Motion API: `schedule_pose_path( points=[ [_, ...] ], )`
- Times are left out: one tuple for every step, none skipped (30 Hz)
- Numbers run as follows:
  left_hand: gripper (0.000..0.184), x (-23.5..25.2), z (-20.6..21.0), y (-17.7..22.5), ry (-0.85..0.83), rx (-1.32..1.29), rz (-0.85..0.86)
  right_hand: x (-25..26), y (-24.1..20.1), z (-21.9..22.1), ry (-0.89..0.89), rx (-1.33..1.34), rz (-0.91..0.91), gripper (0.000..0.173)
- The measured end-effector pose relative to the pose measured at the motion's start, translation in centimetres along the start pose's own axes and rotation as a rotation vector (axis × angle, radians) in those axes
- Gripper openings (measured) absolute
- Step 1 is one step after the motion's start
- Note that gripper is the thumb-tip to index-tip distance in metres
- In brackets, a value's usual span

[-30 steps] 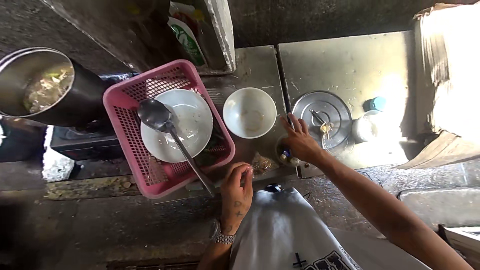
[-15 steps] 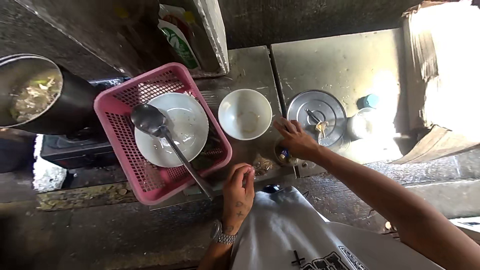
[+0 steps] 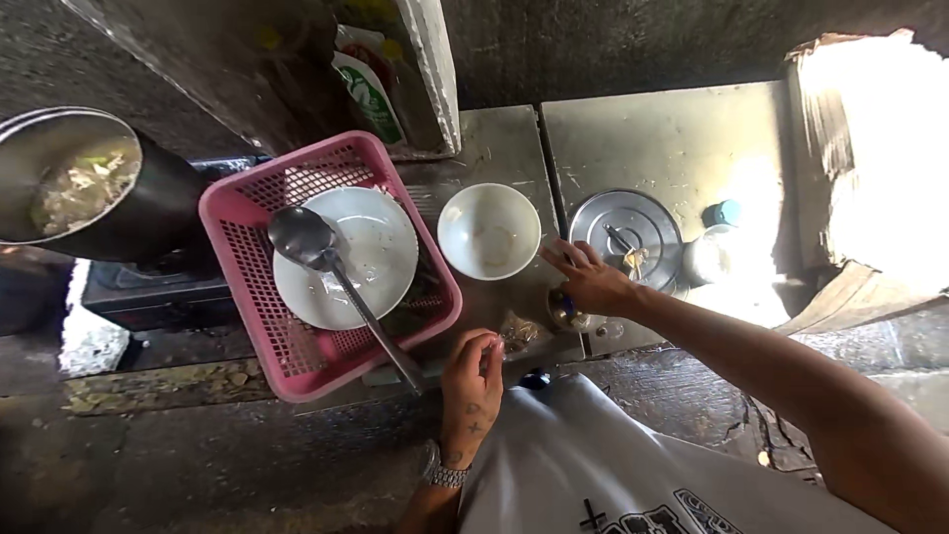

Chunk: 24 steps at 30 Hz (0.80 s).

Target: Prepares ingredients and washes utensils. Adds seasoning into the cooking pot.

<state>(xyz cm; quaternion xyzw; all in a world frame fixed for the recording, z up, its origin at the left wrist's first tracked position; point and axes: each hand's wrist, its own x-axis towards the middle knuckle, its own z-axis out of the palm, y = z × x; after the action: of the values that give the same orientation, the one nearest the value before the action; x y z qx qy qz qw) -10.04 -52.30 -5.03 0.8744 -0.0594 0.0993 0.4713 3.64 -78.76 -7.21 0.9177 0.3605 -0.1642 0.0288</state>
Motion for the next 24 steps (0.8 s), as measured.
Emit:
schedule_pose_path(
  points=[
    [0.017, 0.0, 0.1, 0.0, -0.001, -0.002, 0.001, 0.1, 0.0, 0.3, 0.014, -0.021, -0.009, 0.014],
    [0.017, -0.1, 0.2, 0.0, -0.003, -0.007, 0.0, 0.2, 0.1, 0.6, 0.026, -0.045, -0.021, 0.015],
    [0.017, -0.1, 0.3, 0.0, -0.003, -0.012, -0.001, 0.3, 0.1, 0.8, 0.028, -0.063, -0.033, 0.016],
    [0.017, -0.1, 0.3, 0.0, -0.002, -0.016, 0.0, 0.4, 0.0, 0.8, 0.022, -0.074, -0.044, 0.017],
    [0.017, -0.1, 0.3, -0.1, 0.0, -0.018, 0.002, 0.5, 0.0, 0.7, 0.01, -0.083, -0.051, 0.018],
    [0.017, -0.2, 0.3, -0.1, -0.003, -0.017, 0.003, 0.5, -0.1, 0.7, 0.004, -0.09, -0.06, 0.018],
    [0.017, -0.2, 0.3, -0.2, -0.007, -0.016, 0.001, 0.5, -0.1, 0.6, 0.009, -0.093, -0.069, 0.018],
    [0.017, -0.1, 0.3, -0.3, -0.011, -0.013, -0.001, 0.5, 0.0, 0.6, 0.022, -0.081, -0.078, 0.016],
    [0.018, -0.1, 0.2, -0.3, -0.013, -0.014, -0.002, 0.4, 0.0, 0.5, 0.037, -0.058, -0.078, 0.013],
    [0.018, -0.1, 0.2, -0.4, -0.013, -0.015, -0.002, 0.4, 0.0, 0.3, 0.034, -0.032, -0.07, 0.011],
    [0.018, -0.1, 0.1, -0.4, -0.008, -0.014, 0.0, 0.3, 0.0, -0.1, 0.014, -0.005, -0.061, 0.011],
    [0.019, -0.1, 0.1, -0.4, -0.003, -0.014, 0.003, 0.1, 0.1, -0.5, -0.001, 0.02, -0.05, 0.012],
    [0.018, -0.1, 0.1, -0.4, 0.0, -0.013, 0.003, -0.1, 0.2, -0.9, -0.004, 0.043, -0.043, 0.013],
    [0.018, -0.2, 0.1, -0.4, 0.001, -0.015, 0.003, -0.3, 0.5, -1.3, 0.011, 0.078, -0.037, 0.014],
    [0.018, -0.2, 0.1, -0.4, 0.0, -0.017, 0.0, -0.6, 0.7, -1.7, 0.033, 0.116, -0.029, 0.015],
    [0.018, -0.3, 0.1, -0.4, -0.004, -0.021, -0.004, -0.9, 1.0, -2.3, 0.043, 0.15, -0.019, 0.016],
    [0.017, -0.3, 0.2, -0.4, -0.009, -0.021, -0.006, -1.1, 1.2, -2.8, 0.045, 0.183, 0.002, 0.018],
    [0.018, -0.3, 0.4, -0.4, -0.015, -0.021, -0.005, -1.3, 1.4, -3.3, 0.054, 0.227, 0.028, 0.019],
    [0.018, -0.2, 0.5, -0.3, -0.021, -0.019, 0.0, -1.5, 1.6, -3.7, 0.067, 0.271, 0.051, 0.021],
    [0.018, -0.2, 0.7, -0.2, -0.027, -0.019, 0.006, -1.6, 1.8, -3.9, 0.091, 0.318, 0.074, 0.021],
    [0.018, -0.1, 0.9, -0.1, -0.033, -0.023, 0.012, -1.6, 2.2, -3.8, 0.124, 0.361, 0.097, 0.021],
    [0.018, 0.0, 1.0, 0.0, -0.039, -0.027, 0.018, -1.7, 2.5, -3.7, 0.147, 0.401, 0.129, 0.021],
    [0.018, 0.2, 1.1, 0.2, -0.043, -0.027, 0.023, -1.6, 2.9, -3.5, 0.147, 0.447, 0.168, 0.022],
    [0.018, 0.3, 1.3, 0.3, -0.045, -0.026, 0.028, -1.6, 3.2, -3.3, 0.144, 0.477, 0.205, 0.022]
  ],
)
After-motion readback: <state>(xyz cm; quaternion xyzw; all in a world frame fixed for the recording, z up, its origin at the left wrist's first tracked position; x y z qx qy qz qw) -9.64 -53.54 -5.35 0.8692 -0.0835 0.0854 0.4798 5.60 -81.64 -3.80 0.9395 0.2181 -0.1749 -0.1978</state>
